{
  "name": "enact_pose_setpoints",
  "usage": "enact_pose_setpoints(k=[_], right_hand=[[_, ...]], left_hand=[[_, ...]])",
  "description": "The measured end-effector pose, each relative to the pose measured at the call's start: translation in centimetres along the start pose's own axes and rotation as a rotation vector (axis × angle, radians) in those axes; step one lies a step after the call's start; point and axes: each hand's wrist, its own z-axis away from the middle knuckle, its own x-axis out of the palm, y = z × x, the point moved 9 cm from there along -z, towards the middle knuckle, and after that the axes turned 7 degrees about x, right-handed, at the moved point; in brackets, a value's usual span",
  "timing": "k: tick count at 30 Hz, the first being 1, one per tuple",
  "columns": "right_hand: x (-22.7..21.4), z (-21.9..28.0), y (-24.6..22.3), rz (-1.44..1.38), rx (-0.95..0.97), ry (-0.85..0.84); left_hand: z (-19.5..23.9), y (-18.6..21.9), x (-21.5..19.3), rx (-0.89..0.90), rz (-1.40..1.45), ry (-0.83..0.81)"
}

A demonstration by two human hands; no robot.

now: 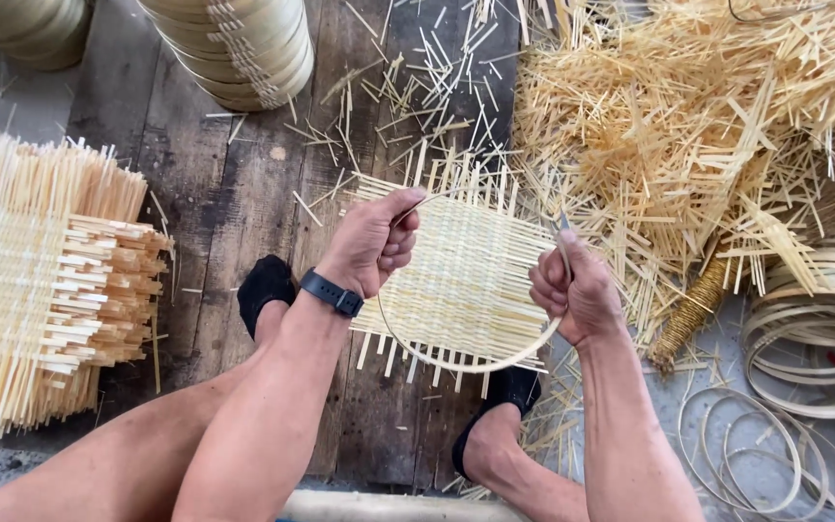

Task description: Weave bamboo strips over a circular mold and trim the edges with scissors to assemble a steamer basket base.

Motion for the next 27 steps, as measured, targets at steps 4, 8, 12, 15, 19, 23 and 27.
enact_pose_setpoints(k=[4, 8, 12, 15, 19, 23, 27], right_hand=[[0.2, -0.3, 1.0, 0.044, 0.056, 0.033], [0.8, 0.3, 1.4, -0.006, 0.077, 0.123], [-1.5, -1.0, 2.3, 0.3, 0.074, 0.341], [-4.0, -1.8, 4.6, 0.509, 0.083, 0.546], [-5.5, -3.2, 6.2, 0.843, 0.037, 0.626], [-5.4, -3.3, 6.8, 1.037, 0.02, 0.668], [-6.4, -3.3, 7.1, 0.992, 0.022, 0.737]], left_hand=[[-0.6, -0.8, -1.3, -0.016, 0.048, 0.039], [0.2, -1.0, -2.5, 0.016, 0.123, 0.187], [-0.8, -2.4, -5.4, 0.145, 0.093, 0.335], [-2.8, -5.7, -9.7, 0.319, -0.316, 0.419], [-3.3, -6.0, -11.0, 0.436, -0.939, 0.455], [-3.3, -6.7, -11.2, 0.355, -1.183, 0.44], [-4.3, -7.2, -12.1, 0.244, -1.187, 0.477]])
